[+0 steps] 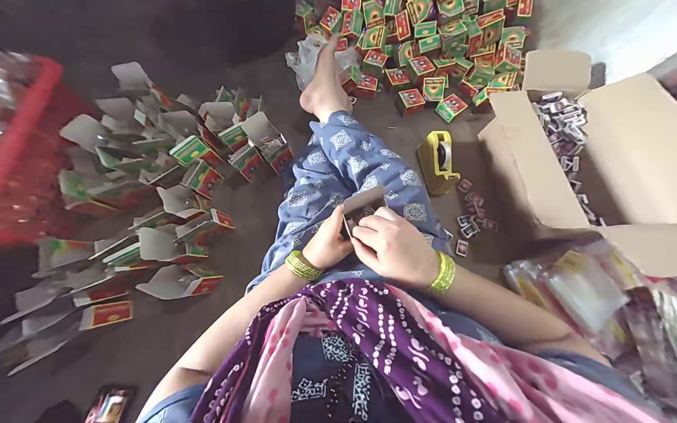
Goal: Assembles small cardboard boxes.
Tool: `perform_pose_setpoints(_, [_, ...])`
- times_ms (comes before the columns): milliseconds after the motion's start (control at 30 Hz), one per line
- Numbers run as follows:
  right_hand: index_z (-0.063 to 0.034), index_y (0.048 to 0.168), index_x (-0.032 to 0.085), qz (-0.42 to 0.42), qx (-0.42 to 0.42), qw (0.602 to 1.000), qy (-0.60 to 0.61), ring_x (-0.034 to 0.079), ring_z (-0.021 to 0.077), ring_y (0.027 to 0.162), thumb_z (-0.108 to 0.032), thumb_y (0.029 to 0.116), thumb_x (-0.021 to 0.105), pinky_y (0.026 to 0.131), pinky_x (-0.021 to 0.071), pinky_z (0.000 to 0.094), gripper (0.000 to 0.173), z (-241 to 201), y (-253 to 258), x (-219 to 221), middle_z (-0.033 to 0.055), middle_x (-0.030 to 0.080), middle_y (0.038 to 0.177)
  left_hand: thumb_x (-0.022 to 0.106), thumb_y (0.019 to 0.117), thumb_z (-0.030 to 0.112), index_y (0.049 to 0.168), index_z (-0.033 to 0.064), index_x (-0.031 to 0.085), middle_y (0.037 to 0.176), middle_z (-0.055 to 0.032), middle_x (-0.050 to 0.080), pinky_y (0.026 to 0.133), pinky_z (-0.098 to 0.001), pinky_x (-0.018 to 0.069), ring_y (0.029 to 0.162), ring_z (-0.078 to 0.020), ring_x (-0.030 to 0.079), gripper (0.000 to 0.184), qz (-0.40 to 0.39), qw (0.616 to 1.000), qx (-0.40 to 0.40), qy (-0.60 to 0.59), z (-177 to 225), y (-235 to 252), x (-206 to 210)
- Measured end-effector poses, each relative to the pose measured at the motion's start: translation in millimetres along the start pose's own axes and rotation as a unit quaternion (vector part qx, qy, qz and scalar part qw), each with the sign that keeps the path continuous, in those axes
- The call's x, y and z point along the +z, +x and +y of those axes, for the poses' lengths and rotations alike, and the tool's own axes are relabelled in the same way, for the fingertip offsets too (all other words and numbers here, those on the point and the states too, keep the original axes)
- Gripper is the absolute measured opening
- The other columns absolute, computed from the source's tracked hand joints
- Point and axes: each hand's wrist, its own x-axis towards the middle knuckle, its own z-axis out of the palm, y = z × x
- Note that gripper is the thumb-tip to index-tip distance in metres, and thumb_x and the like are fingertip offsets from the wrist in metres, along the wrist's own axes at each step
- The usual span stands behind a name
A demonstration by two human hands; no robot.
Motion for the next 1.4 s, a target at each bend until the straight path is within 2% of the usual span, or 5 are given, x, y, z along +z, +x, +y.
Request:
perform_pose_setpoints(433, [-0.0102,0.132,0.063,0.197,0.103,0.969,0.111,0.057,0.0277,0.124,-0.042,0.089,0.079,0.101,0.051,0.047,0.056,32.3,-9.9,-6.4,0.0134,0.061,0.132,0.068,0.099,0.024,0.156,0.0035,0.001,0.145,-0.0201,0.05,0.107,-0.0462,0.0541,0.127,-0.024,0.061,0.091,0.067,0.984,0.069,-0.148,3.9,-5.4,2.0])
perform_pose_setpoints(600, [0.0005,0.148,0.051,0.105,0.135,0.889,0.424,0.06,0.023,0.126,-0.038,0.0943,0.074,0.102,0.056,0.0373,0.07,51.8,-22.5,18.6,0.0193,0.057,0.141,0.074,0.0944,0.024,0.155,0.0066,0.018,0.132,-0.0115,0.06,0.101,-0.0414,0.0576,0.118,-0.0185,0.065,0.085,0.07,0.981,0.088,-0.157,11.7,-2.5,7.5])
perform_pose_setpoints(900, [-0.0078,0.078,0.064,0.089,0.05,0.949,0.299,0.063,0.0186,0.099,-0.055,0.105,0.048,0.091,0.051,0.0362,0.056,53.1,-22.6,28.9,0.0121,0.066,0.093,0.088,0.0816,0.03,0.116,0.0047,0.052,0.104,-0.0017,0.065,0.084,-0.0278,0.0599,0.092,-0.0066,0.067,0.056,0.025,0.987,0.046,-0.15,13.8,-7.2,7.4])
perform_pose_setpoints(1100, [0.0009,0.14,0.051,0.188,0.105,0.861,0.46,0.066,0.0252,0.117,-0.019,0.0963,0.07,0.101,0.0559,0.0458,0.051,45.4,-19.8,13.2,0.0156,0.067,0.126,0.086,0.0837,0.023,0.128,-0.0007,0.041,0.117,-0.0108,0.064,0.091,-0.0355,0.0609,0.103,-0.0154,0.069,0.067,0.024,0.984,0.002,-0.175,14.1,-4.7,6.1])
perform_pose_setpoints(1400, [-0.0044,0.105,0.08,0.071,0.069,0.939,0.328,0.072,0.0113,0.106,-0.019,0.0913,0.079,0.094,0.0603,0.0302,0.02,41.1,-15.3,-10.3,0.0068,0.077,0.11,0.088,0.0794,0.023,0.136,0.0,0.036,0.116,-0.0108,0.067,0.092,-0.0374,0.061,0.104,-0.0165,0.07,0.081,0.008,0.985,-0.004,-0.172,15.1,-3.4,7.4])
